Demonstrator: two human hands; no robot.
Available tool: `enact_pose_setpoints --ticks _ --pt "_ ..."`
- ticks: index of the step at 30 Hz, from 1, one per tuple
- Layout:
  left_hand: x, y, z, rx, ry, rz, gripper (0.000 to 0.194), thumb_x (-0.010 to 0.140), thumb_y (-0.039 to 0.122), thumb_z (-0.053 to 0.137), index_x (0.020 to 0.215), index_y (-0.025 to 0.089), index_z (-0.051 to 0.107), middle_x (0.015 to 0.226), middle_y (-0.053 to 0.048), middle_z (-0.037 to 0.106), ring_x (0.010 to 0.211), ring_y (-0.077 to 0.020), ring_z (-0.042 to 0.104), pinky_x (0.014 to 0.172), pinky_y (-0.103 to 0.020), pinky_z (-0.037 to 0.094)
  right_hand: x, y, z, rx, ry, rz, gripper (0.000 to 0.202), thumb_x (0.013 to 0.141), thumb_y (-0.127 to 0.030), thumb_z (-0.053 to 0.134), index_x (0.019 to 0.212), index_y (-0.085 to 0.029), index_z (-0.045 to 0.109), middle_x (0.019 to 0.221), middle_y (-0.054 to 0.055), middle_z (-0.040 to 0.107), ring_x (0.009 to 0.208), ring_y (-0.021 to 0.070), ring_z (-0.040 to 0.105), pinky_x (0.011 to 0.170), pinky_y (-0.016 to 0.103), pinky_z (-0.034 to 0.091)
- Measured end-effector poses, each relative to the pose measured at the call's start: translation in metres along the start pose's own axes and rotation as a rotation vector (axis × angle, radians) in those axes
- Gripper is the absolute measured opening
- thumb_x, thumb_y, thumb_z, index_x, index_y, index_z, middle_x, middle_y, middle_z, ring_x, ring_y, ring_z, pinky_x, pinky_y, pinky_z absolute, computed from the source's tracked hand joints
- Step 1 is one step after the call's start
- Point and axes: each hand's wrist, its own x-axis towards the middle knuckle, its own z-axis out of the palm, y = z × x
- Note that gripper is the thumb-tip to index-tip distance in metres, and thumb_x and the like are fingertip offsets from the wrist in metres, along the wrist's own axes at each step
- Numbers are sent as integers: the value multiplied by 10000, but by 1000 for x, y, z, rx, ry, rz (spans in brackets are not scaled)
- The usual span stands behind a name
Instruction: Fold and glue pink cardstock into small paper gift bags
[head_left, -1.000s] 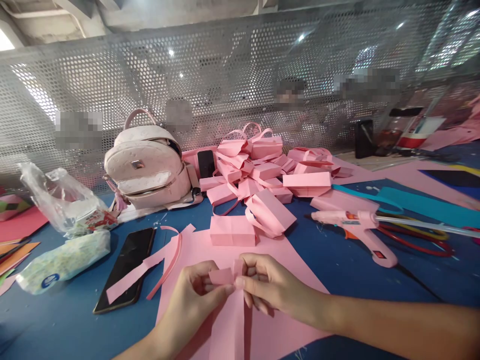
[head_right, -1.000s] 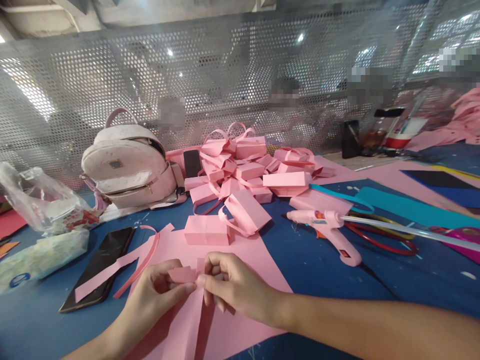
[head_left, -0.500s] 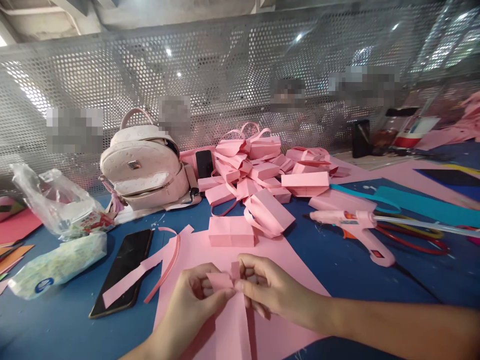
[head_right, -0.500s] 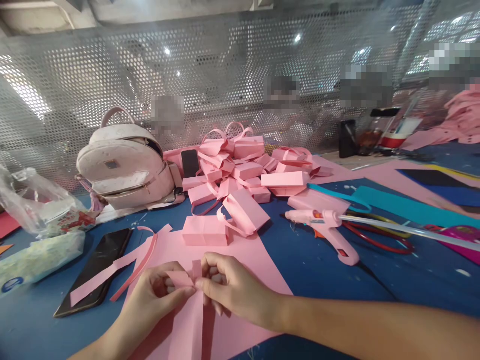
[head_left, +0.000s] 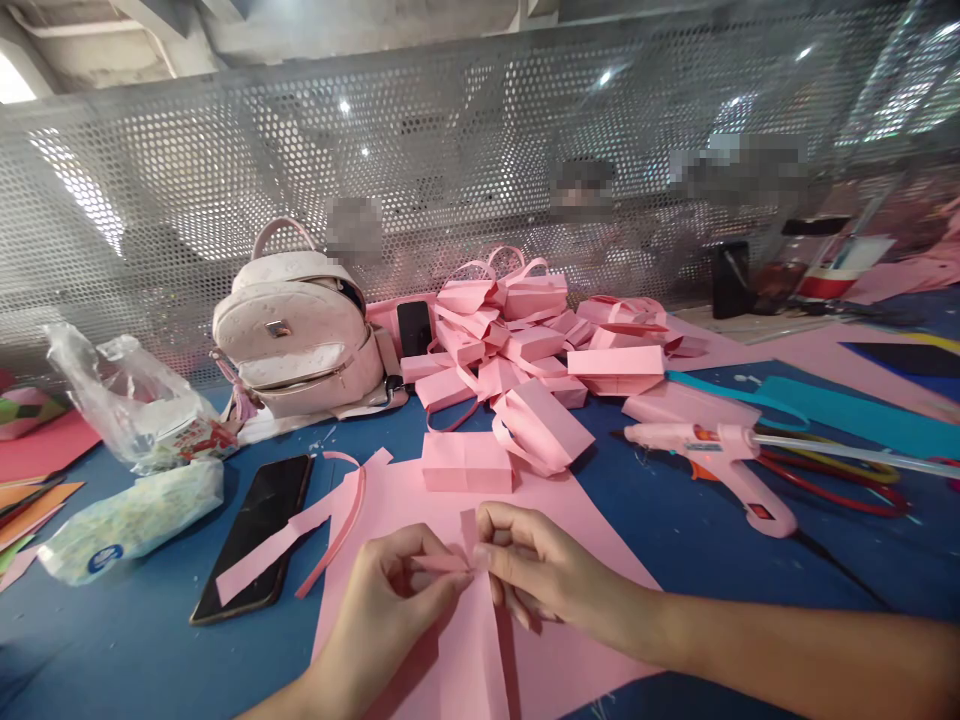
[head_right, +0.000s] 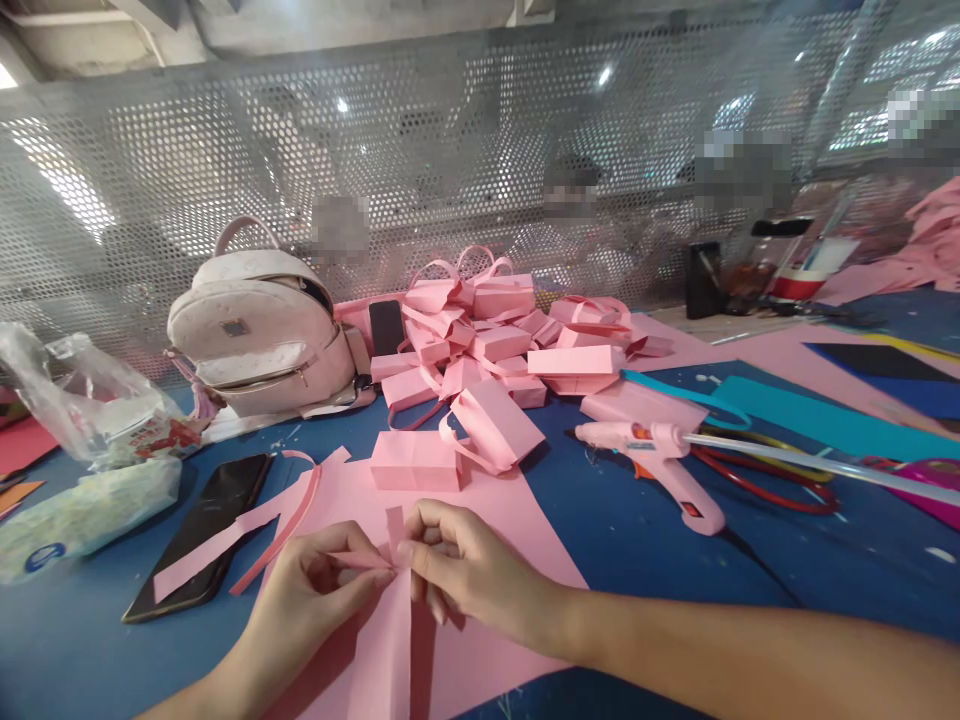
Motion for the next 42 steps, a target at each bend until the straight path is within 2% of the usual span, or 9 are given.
enact_pose_setpoints --ticks 7,10,13,18,22,27,34,38,42 --pt "2 -2 -1 98 -52 -76 213 738 305 786 701 117 693 538 51 455 497 -61 321 466 -197 220 -3 3 1 -28 4 -6 242 881 -374 597 805 -208 439 656 -57 573 471 53 469 446 169 354" --pt "1 0 0 29 -117 -76 231 750 322 784 716 127 667 551 43 492 507 -66 335 480 -199 243 -3 3 1 -14 1 -9 282 878 -420 613 807 -208 439 651 -55 575 472 60 466 457 181 363" --pt "0 2 1 -6 -86 -92 283 728 342 800 640 137 627 502 57 467 476 -55 293 452 -190 215 -2 3 1 -2 2 -22 314 870 -455 625 804 -203 450 641 -51 575 471 62 458 450 182 355" --pt "0 2 0 -19 -51 -36 199 729 299 779 639 130 724 631 -13 627 534 -73 423 509 -185 325 -1 1 -1 3 11 -22 307 870 -449 624 809 -205 449 648 -54 579 463 58 461 430 173 334" --pt "3 1 -1 -23 -9 -27 176 707 294 796 660 134 737 610 14 568 525 -71 408 491 -184 305 -1 -1 -1 -59 -6 6 216 888 -366 589 817 -206 463 567 -82 520 438 57 439 407 165 286" --pt "4 2 -2 27 -106 -103 206 721 290 794 647 126 693 548 44 496 504 -64 352 481 -193 266 -3 0 1 -65 12 -1 203 884 -336 592 806 -207 457 567 -86 513 454 60 440 455 179 342" --pt "-1 6 -1 12 -43 -58 139 725 241 749 629 149 709 627 -8 629 571 -108 489 521 -202 371 -2 1 0 -32 25 -44 298 886 -385 627 779 -215 407 565 -90 497 448 57 432 428 172 308" --pt "2 6 0 1 -15 -13 137 718 228 749 616 148 703 647 -16 653 608 -124 549 572 -208 424 -1 0 0 -72 12 -31 264 900 -384 606 812 -216 422 564 -99 462 453 61 445 411 166 304" --pt "5 3 -2 78 -11 -47 159 720 260 762 640 140 696 544 31 553 508 -84 443 486 -190 326 -2 0 -1 -114 -2 -30 246 904 -350 594 798 -214 419 562 -99 459 454 59 459 433 166 344"
